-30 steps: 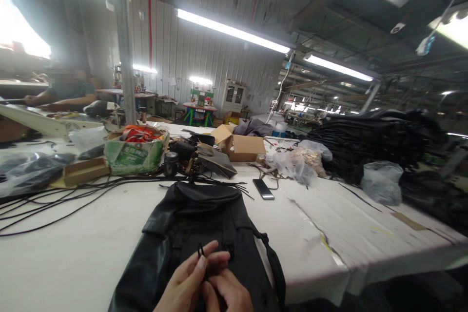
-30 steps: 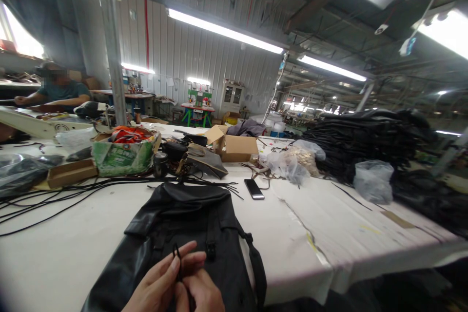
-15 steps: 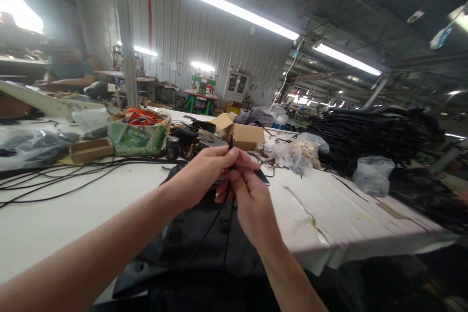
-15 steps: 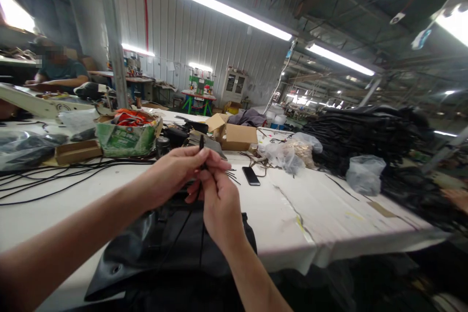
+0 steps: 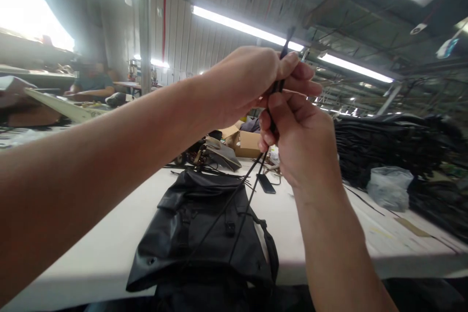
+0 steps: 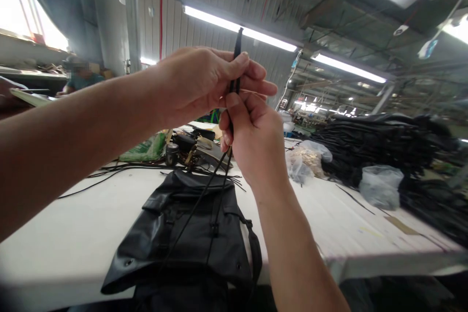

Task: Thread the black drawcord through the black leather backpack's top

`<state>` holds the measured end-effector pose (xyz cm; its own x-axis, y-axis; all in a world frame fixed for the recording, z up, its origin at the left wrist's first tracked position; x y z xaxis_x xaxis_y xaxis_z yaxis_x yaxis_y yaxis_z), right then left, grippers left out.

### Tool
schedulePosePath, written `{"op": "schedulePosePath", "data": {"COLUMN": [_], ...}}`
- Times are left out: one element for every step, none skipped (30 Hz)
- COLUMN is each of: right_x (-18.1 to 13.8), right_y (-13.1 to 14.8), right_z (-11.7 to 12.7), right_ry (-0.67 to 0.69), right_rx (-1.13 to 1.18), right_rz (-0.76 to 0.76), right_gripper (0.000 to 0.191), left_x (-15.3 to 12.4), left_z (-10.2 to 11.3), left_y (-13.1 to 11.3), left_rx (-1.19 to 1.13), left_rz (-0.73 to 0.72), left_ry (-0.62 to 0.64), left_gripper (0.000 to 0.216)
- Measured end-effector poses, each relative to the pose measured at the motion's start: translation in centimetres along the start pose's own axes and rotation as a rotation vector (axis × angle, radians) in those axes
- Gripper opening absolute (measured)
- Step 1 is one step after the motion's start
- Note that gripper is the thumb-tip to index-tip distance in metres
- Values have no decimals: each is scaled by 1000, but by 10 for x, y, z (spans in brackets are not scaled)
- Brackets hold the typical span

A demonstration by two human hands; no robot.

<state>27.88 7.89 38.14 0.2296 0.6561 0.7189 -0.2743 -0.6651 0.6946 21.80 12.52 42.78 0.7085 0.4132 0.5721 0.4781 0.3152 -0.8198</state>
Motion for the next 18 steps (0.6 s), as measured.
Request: {"op": "schedulePosePath", "data": {"right_x": [2,2,2,0,-2,-6,-10,-15,-21,-26,-32,-38,-44,-49,-54,-59,-63,-67], "right_y": [5,9,12,14,15,14,10,4,-5,-17,-30,-44,-58,-71,-84,-94,-103,-110], "right_z": [0,1,2,3,4,5,5,5,5,4,3,2,2,1,1,0,-2,-5], "right_ry": [-2,-5,-10,-14,-19,-21,-22,-18,-9,2,14,23,27,26,25,30,37,48], "right_rx": [-2,-2,1,8,14,16,15,13,15,19,24,29,33,36,36,32,26,14], "right_rz": [4,8,11,17,23,27,21,2,-26,-62,-102,-145,-188,-229,-268,-305,-335,-357], "right_gripper": [22,22,22,22,22,23,26,29,33,37,41,44,46,47,47,46,44,42], "left_x": [2,3,3,1,-2,-7,-12,-18,-25,-33,-41,-49,-58,-66,-75,-82,-90,-96], "left_z": [-1,-2,-3,-3,-5,-6,-8,-9,-10,-11,-11,-9,-5,1,7,14,22,31], "left_y": [-5,-10,-14,-16,-17,-16,-14,-9,-1,11,24,38,53,67,81,94,108,120], "left_rx": [12,26,42,65,96,131,161,189,210,221,224,217,198,165,118,65,17,-20], "left_rz": [-32,-57,-76,-84,-81,-70,-62,-46,-21,5,28,42,48,53,64,84,111,145], "left_ry": [16,21,20,13,5,0,-2,0,21,55,94,130,152,159,163,153,126,84], "left_gripper": [81,63,44,33,32,35,34,33,31,31,33,35,37,39,39,38,36,35]}}
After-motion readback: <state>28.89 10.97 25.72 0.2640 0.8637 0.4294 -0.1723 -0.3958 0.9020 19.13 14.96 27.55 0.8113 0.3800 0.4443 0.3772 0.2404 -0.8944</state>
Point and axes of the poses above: each hand's wrist, its own x-axis towards the middle knuckle, its own z-axis out of the back of the hand, y = z × x, the point moved 10 cm from there along x, towards the middle knuckle, and after that the axes turned 5 degrees about -z, right-handed, at the moved point
